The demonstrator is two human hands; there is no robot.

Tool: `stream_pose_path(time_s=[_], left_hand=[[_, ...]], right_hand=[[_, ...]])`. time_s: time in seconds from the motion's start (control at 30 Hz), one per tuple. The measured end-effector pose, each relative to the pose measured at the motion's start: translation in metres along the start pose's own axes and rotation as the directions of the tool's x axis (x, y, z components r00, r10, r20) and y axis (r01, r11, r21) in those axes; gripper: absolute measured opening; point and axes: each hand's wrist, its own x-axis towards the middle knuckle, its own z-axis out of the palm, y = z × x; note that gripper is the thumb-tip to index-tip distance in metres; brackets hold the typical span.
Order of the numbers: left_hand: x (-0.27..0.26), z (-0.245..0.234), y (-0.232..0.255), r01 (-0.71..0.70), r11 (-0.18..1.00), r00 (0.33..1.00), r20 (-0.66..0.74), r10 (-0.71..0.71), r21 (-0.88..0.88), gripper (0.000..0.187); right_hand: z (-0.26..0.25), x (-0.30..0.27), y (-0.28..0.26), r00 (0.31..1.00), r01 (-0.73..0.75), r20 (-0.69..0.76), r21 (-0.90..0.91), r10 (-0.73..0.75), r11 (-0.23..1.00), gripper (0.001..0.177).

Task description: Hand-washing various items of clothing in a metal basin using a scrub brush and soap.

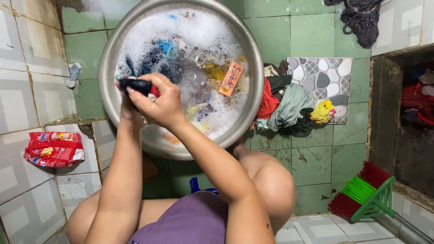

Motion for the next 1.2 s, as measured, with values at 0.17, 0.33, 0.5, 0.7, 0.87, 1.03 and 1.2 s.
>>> stream_pose_path(time_s=[0.17,0.33,0.5,0.7,0.87,1.03,1.2], left_hand=[[-0.009,0.034,-0.016,-0.172,0.951,0.976,-0.087,0.200,0.256,0.041],[-0.017,0.072,0.002,0.011,0.860,0.997,-0.056,-0.046,-0.510,0.047],[-0.026,0.086,0.013,0.017,0.903,0.958,0.266,0.109,-0.430,0.078],[-0.035,0.073,0.003,-0.015,0.963,0.974,0.215,0.075,-0.268,0.073],[-0.025,0.046,-0.022,-0.118,0.985,0.988,0.082,0.128,-0.124,0.050],[-0.022,-0.002,-0.052,-0.188,0.981,0.980,-0.051,0.191,0.051,0.036],[-0.011,0.002,-0.064,-0.212,0.971,0.962,-0.197,0.188,-0.112,0.037]], right_hand=[[-0.014,0.015,-0.029,0.922,-0.382,0.229,0.665,0.312,0.642,0.028],[-0.024,0.029,-0.031,0.830,-0.495,0.369,0.833,0.418,0.248,0.027],[-0.004,0.011,0.014,0.945,-0.304,0.064,0.534,0.321,0.789,0.034],[-0.006,-0.016,-0.028,0.886,0.454,0.261,-0.332,-0.382,0.827,0.059],[-0.005,-0.028,-0.014,0.792,0.602,0.412,-0.402,-0.450,0.690,0.028],[-0.005,-0.023,-0.001,0.885,0.443,0.328,-0.371,-0.331,0.816,0.019],[-0.018,0.007,0.042,0.950,-0.156,0.201,-0.359,0.240,0.920,0.031]])
